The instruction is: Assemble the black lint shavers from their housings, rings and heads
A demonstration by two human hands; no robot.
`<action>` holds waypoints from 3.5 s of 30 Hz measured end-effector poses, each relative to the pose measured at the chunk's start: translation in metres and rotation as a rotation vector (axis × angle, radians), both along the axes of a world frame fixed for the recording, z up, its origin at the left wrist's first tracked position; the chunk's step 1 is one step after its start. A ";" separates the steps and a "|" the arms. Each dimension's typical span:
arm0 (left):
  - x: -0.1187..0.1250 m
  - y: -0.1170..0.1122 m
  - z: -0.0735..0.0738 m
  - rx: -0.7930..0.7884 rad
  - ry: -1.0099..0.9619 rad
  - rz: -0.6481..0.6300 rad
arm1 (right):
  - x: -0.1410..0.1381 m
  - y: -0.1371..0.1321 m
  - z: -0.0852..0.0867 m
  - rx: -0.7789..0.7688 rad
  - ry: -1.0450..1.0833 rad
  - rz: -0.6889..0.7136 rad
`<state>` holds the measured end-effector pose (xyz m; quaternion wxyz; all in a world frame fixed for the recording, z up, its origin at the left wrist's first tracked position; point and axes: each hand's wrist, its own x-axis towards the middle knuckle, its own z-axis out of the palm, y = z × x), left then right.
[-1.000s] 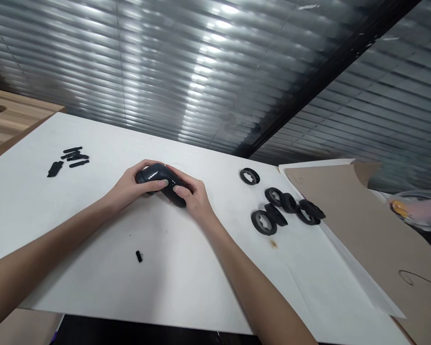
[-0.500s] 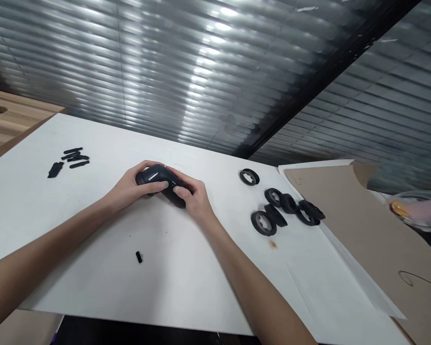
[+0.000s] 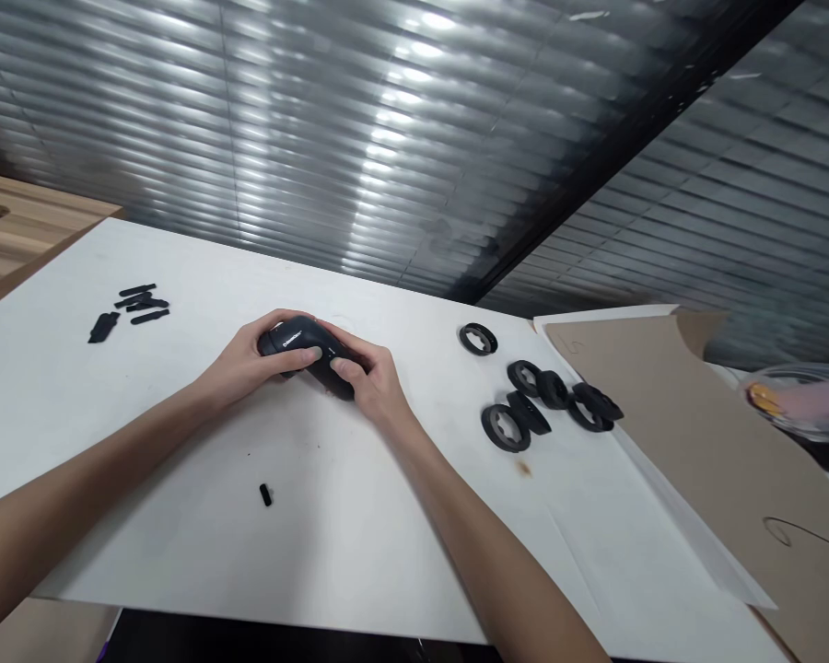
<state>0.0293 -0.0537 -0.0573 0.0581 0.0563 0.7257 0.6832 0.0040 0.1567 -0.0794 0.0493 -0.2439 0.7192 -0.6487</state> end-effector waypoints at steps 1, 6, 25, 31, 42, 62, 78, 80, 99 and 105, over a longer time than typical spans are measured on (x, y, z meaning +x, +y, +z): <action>0.000 0.000 0.000 -0.001 0.003 -0.001 | 0.000 0.000 0.001 -0.006 0.015 0.004; 0.000 0.000 0.001 0.000 0.007 -0.003 | 0.000 0.000 0.001 0.010 0.036 0.007; 0.000 0.000 0.001 -0.007 0.006 -0.002 | -0.003 0.001 -0.003 0.004 0.044 0.004; 0.000 0.001 0.001 0.010 -0.021 0.013 | -0.003 0.000 -0.002 -0.008 0.048 0.043; -0.002 -0.002 -0.001 0.014 -0.066 0.021 | -0.001 0.000 -0.003 0.049 0.035 0.065; -0.003 -0.003 -0.002 0.023 -0.017 -0.015 | 0.001 -0.001 0.002 0.035 0.013 0.003; -0.002 -0.002 0.000 0.027 -0.059 0.009 | 0.003 0.001 0.005 0.015 0.044 0.108; -0.001 -0.001 0.001 0.025 -0.079 0.018 | 0.003 0.002 0.004 0.019 0.023 0.105; 0.001 0.001 -0.002 -0.068 -0.011 0.028 | 0.008 -0.008 0.008 0.049 -0.019 -0.027; 0.000 0.001 -0.001 -0.071 -0.017 0.029 | 0.005 -0.005 0.010 0.049 -0.029 0.025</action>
